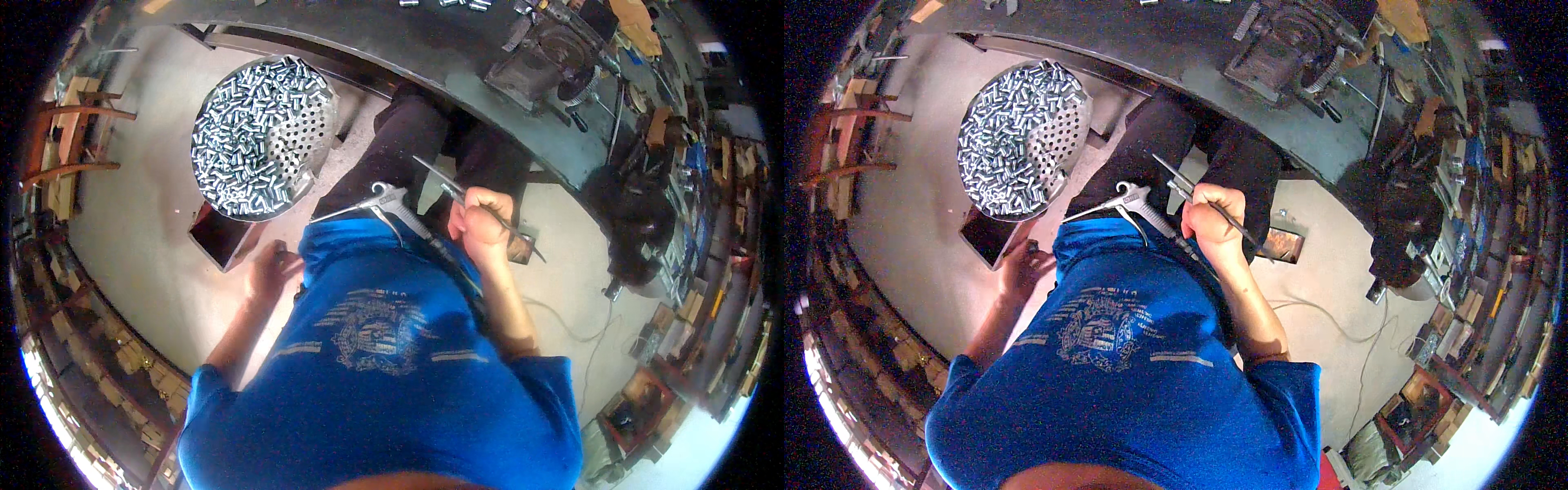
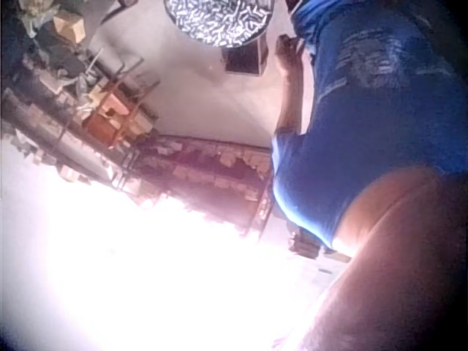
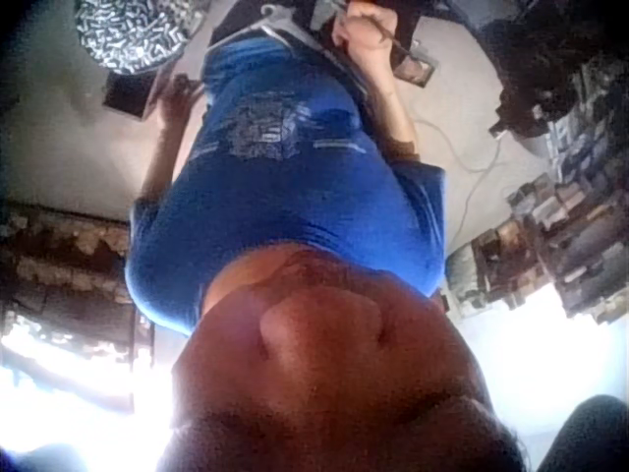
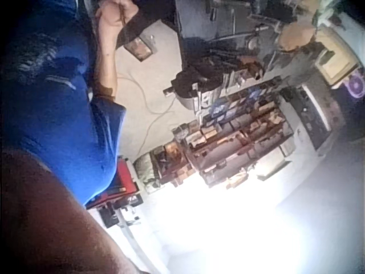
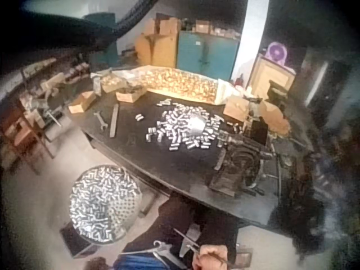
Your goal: The person uses pliers to trim small metal pieces from a perforated metal basket. They repeatedly pick up individual metal parts, use the pliers to snip off small protrusions, and place the finished pieces onto a nearby workbench. The process is repetitive and focused on refining the shape of the metal components.
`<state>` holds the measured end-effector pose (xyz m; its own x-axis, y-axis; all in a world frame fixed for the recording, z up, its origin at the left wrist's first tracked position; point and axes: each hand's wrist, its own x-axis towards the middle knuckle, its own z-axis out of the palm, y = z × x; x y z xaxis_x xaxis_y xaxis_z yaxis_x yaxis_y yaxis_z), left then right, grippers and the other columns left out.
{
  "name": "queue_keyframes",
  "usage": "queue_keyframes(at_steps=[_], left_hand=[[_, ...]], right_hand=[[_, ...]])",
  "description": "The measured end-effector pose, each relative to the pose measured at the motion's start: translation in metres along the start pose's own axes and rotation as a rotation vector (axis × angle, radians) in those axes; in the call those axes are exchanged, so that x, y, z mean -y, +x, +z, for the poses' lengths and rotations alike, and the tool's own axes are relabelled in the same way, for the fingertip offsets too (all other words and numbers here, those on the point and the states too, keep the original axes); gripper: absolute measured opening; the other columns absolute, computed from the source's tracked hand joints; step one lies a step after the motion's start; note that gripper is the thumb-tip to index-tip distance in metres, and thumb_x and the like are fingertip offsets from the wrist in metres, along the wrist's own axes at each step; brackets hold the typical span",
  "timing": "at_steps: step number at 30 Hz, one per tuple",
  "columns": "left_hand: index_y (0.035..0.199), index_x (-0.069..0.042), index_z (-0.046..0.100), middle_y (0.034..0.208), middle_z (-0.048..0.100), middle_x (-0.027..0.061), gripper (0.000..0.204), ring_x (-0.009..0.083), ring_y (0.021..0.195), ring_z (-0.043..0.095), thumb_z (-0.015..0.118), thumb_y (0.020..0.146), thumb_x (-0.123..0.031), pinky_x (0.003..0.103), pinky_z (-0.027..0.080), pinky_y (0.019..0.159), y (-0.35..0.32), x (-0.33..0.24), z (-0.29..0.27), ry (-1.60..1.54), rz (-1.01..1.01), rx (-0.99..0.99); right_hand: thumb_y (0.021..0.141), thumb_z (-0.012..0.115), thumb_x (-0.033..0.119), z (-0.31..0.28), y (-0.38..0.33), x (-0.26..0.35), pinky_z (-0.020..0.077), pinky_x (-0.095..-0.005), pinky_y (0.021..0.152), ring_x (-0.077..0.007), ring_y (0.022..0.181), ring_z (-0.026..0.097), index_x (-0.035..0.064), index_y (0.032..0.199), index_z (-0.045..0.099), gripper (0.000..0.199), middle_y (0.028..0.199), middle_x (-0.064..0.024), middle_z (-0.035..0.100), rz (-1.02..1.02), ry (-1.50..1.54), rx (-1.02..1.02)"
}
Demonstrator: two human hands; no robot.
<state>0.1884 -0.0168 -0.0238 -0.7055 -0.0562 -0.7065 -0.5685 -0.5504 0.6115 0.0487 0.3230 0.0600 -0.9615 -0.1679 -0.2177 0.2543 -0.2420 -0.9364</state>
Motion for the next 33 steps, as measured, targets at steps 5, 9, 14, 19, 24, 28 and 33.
queue_keyframes(at_steps=[5, 9, 14, 19, 24, 28, 33], left_hand=[[0.116, 0.003, 0.047, 0.1, 0.06, 0.0178, 0.03, 0.0277, 0.087, 0.062, 0.047, 0.092, -0.016, 0.036, 0.048, 0.085, 0.005, -0.068, 0.084, 0.018, 0.313, 0.084], [0.11, 0.004, 0.053, 0.092, 0.063, 0.0165, 0.025, 0.0237, 0.088, 0.062, 0.048, 0.091, -0.01, 0.032, 0.048, 0.083, 0.004, -0.084, 0.176, 0.24, 0.336, 0.506], [0.104, 0.004, 0.057, 0.082, 0.064, 0.0114, 0.022, 0.0158, 0.081, 0.062, 0.055, 0.088, -0.013, 0.026, 0.048, 0.076, 0.012, -0.081, 0.208, 0.262, 0.242, 0.62], [0.1, 0.005, 0.058, 0.079, 0.064, 0.0104, 0.022, 0.015, 0.074, 0.062, 0.053, 0.09, -0.015, 0.027, 0.049, 0.071, 0.017, -0.083, 0.211, 0.393, 0.396, 0.584], [0.089, 0.003, 0.063, 0.072, 0.064, 0.0051, 0.02, 0.0095, 0.07, 0.06, 0.058, 0.088, -0.017, 0.022, 0.048, 0.065, 0.022, -0.086, 0.213, 0.505, 0.478, 0.511], [0.083, 0.001, 0.064, 0.065, 0.062, 0.0042, 0.023, 0.0072, 0.064, 0.059, 0.059, 0.087, -0.021, 0.022, 0.046, 0.058, 0.025, -0.085, 0.215, 0.591, 0.5, 0.492], [0.072, 0.0, 0.06, 0.06, 0.058, 0.0021, 0.03, 0.0071, 0.057, 0.055, 0.058, 0.088, -0.025, 0.021, 0.043, 0.052, 0.02, -0.095, 0.219, 0.839, 0.439, 0.415]], right_hand=[[0.075, 0.063, 0.022, 0.018, -0.002, 0.0, 0.0214, -0.0232, 0.043, -0.0034, 0.048, 0.032, 0.0063, 0.051, 0.038, 0.038, 0.049, 0.0047, 0.033, -0.221, -0.254, 0.135], [0.069, 0.059, 0.067, 0.034, 0.001, 0.015, 0.0196, -0.025, 0.041, -0.0051, 0.048, 0.028, 0.0079, 0.051, 0.031, 0.068, 0.048, 0.003, 0.031, -0.338, -0.376, 0.234], [0.071, 0.057, 0.067, 0.031, 0.002, 0.023, 0.0243, -0.0246, 0.039, -0.0061, 0.045, 0.032, 0.0084, 0.05, 0.032, 0.067, 0.046, 0.001, 0.034, -0.387, -0.443, 0.207], [0.072, 0.056, 0.066, 0.035, 0.004, 0.023, 0.025, -0.025, 0.039, -0.0073, 0.043, 0.035, 0.0074, 0.05, 0.035, 0.067, 0.046, 0.0003, 0.036, -0.375, -0.445, 0.202], [0.073, 0.059, 0.061, 0.035, 0.009, 0.02, 0.0263, -0.0265, 0.039, -0.0102, 0.042, 0.037, 0.007, 0.05, 0.036, 0.063, 0.046, -0.0017, 0.036, -0.43, -0.423, 0.216], [0.075, 0.062, 0.051, 0.034, 0.014, 0.016, 0.0278, -0.0285, 0.04, -0.0156, 0.041, 0.039, 0.0069, 0.053, 0.038, 0.055, 0.047, -0.0036, 0.036, -0.555, -0.5, 0.233], [0.077, 0.063, 0.046, 0.032, 0.018, 0.014, 0.0286, -0.028, 0.041, -0.0151, 0.043, 0.039, 0.007, 0.054, 0.039, 0.051, 0.049, -0.0028, 0.037, -0.779, -0.72, 0.222]])
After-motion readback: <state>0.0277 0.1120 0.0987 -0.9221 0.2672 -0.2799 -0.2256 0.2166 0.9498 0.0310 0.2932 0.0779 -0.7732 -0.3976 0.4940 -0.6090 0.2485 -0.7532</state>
